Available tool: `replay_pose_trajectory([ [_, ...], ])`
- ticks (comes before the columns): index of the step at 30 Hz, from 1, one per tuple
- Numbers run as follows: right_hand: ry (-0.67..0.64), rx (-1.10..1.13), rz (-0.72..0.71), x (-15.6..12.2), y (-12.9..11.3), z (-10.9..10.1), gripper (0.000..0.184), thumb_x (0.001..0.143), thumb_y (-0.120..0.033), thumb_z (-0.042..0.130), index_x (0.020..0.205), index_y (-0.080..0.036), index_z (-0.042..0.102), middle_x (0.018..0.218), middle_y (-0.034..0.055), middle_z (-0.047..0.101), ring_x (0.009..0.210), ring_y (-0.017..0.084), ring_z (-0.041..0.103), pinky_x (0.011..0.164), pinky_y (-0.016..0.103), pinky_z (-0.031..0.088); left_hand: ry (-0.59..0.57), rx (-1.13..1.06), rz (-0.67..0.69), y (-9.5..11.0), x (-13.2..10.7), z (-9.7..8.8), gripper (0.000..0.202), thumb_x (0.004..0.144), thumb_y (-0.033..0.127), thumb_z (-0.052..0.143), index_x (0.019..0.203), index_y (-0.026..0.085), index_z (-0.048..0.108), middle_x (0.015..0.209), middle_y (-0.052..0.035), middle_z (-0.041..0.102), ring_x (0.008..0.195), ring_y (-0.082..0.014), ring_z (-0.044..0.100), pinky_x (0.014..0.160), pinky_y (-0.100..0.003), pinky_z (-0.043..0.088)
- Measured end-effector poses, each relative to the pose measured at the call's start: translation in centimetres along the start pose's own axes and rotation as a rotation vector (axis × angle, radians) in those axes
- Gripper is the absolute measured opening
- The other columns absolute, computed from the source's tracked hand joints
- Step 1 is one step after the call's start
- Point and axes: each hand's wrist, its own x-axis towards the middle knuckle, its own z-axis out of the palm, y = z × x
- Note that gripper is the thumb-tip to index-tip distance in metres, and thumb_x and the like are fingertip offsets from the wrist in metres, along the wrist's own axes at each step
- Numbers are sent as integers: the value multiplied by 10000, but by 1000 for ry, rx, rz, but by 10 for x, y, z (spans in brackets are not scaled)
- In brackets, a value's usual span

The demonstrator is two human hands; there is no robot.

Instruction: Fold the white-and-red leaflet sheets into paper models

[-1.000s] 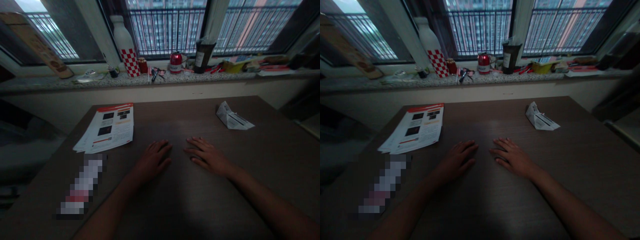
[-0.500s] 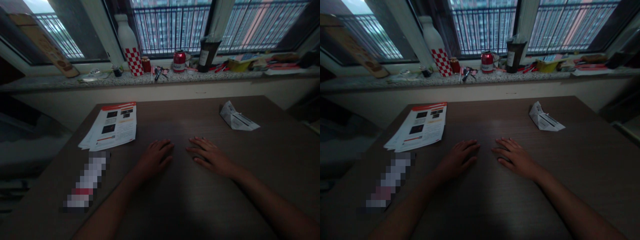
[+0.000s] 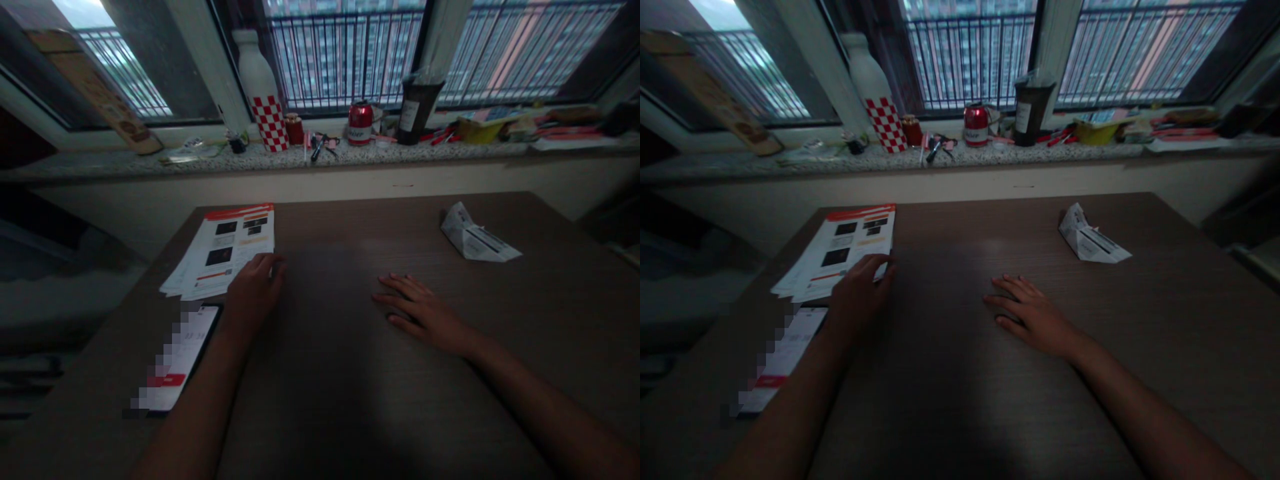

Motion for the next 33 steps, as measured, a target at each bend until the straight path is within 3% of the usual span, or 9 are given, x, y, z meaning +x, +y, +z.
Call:
replay_pose_trajectory([
  [3, -6, -1, 7, 0, -1, -1, 480, 1055, -411, 569, 1533, -403, 525, 1680, 42, 415, 1550, 335, 372, 1241, 655, 313, 26, 85, -74, -10, 2, -2, 276, 1061, 406, 493, 1222, 235, 638, 1312, -102, 673, 1111, -328, 682, 844, -398, 547],
  [7, 5, 4, 0, 0, -1, 0, 482, 1053, -407, 569, 1533, -404, 526, 1683, 39, 408, 1543, 347, 382, 1234, 669, 322, -33, 130, -135, -18, 3, 1, 303, 1032, 439, 525, 1218, 216, 606, 1282, -135, 667, 1092, -338, 678, 812, -397, 543],
  [17, -15, -9, 3, 0, 0, 0, 476, 1062, -416, 551, 1536, -387, 522, 1685, 49, 405, 1553, 340, 366, 1239, 662, 320, -134, 82, -168, -27, 4, 13, 311, 1024, 411, 478, 1225, 218, 615, 1201, -143, 730, 1021, -333, 719, 792, -402, 540],
  [27, -9, -15, -12, 0, 2, 1, 487, 1061, -415, 556, 1545, -406, 505, 1691, 40, 394, 1559, 330, 355, 1242, 651, 319, -94, 75, -165, -31, 7, 10, 300, 1015, 352, 478, 1209, 186, 637, 1199, -146, 730, 1061, -318, 709, 876, -407, 547],
  [33, -20, -11, 1, 0, 1, 0, 476, 1065, -427, 548, 1539, -397, 515, 1689, 46, 399, 1559, 333, 355, 1239, 652, 321, -35, 162, -146, -40, 7, 5, 308, 1041, 333, 454, 1018, 172, 715, 1113, -153, 734, 1026, -308, 703, 898, -397, 539],
])
